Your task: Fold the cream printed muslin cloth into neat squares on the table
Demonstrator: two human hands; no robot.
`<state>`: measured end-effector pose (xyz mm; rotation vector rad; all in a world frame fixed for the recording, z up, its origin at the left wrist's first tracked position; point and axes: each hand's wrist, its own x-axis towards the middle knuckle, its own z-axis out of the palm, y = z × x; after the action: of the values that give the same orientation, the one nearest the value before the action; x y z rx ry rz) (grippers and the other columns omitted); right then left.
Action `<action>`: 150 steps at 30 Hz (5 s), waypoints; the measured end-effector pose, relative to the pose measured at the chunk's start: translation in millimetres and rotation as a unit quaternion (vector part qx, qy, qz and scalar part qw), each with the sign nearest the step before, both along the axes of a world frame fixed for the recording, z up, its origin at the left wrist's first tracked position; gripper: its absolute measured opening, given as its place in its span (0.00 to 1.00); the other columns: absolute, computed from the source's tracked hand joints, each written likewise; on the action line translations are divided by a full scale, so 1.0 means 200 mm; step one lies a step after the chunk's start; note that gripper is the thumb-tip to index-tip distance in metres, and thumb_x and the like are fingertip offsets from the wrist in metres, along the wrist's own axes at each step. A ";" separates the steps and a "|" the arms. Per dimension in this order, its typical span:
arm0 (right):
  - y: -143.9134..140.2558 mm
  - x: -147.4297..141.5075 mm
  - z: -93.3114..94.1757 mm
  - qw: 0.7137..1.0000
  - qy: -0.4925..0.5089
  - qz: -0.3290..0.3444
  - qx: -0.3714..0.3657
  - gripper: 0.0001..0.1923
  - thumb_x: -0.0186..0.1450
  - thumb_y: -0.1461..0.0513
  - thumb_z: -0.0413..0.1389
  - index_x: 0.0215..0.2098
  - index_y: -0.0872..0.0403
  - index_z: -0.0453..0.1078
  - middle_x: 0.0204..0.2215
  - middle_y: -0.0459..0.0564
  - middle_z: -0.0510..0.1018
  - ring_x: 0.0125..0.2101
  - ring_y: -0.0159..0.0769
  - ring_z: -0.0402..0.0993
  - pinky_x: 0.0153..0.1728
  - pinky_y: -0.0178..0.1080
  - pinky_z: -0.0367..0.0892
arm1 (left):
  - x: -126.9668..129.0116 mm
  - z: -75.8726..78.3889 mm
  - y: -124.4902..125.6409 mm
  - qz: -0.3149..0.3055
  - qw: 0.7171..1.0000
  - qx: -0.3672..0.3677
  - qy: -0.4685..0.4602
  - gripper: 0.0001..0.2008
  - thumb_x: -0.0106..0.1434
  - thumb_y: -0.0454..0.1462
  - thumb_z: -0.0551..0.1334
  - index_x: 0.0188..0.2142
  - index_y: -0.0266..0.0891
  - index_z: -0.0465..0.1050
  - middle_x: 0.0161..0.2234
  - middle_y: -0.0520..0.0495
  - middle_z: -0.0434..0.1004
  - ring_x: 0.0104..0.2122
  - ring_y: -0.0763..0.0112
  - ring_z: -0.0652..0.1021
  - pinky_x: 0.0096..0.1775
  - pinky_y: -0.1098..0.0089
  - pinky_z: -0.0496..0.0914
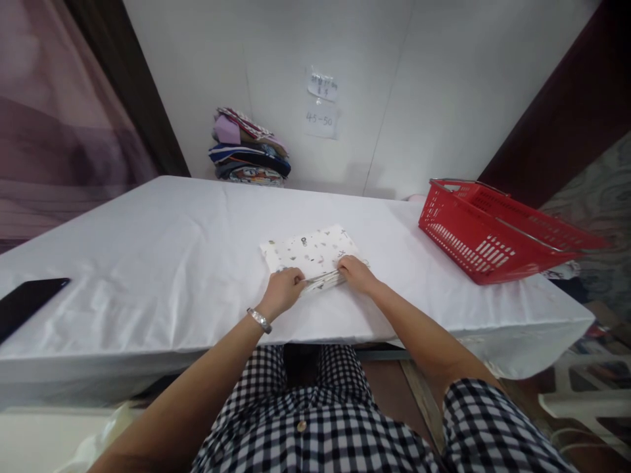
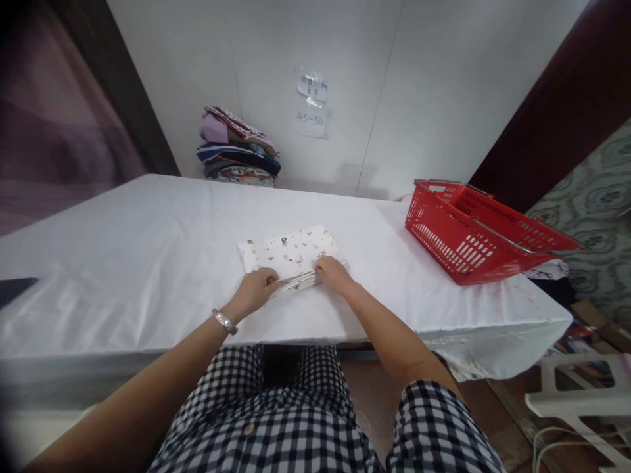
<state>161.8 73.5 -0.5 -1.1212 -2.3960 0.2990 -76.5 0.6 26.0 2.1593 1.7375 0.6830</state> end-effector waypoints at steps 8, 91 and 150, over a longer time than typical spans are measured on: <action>-0.05 0.02 -0.03 0.999 0.039 0.006 0.017 0.09 0.64 0.69 0.46 0.30 0.52 0.64 0.33 0.49 0.71 0.38 0.37 0.65 0.42 0.40 0.63 | 0.01 -0.04 -0.05 -0.041 0.997 0.060 0.025 0.06 0.61 0.37 0.57 0.29 0.39 0.68 0.31 0.49 0.74 0.34 0.65 0.72 0.38 0.64 0.63; -0.28 -0.03 -0.11 0.969 0.173 -0.094 0.147 0.11 0.65 0.62 0.48 0.40 0.50 0.72 0.36 0.52 0.76 0.39 0.41 0.70 0.43 0.47 0.65 | -0.44 -0.24 -0.12 0.093 0.978 0.117 -0.147 0.14 0.61 0.41 0.55 0.45 0.43 0.72 0.45 0.46 0.70 0.39 0.67 0.74 0.39 0.67 0.71; -0.20 0.15 -0.09 0.839 0.423 -0.318 -0.123 0.10 0.56 0.57 0.55 0.33 0.53 0.72 0.31 0.50 0.78 0.31 0.36 0.72 0.32 0.39 0.67 | -0.17 -0.17 0.09 -0.128 0.978 0.164 0.008 0.12 0.66 0.40 0.53 0.35 0.42 0.75 0.36 0.47 0.77 0.37 0.64 0.74 0.41 0.61 0.68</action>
<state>191.8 33.7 -17.7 -1.4290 -1.1574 0.7019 -111.1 19.3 -7.5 2.5534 1.3948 0.9353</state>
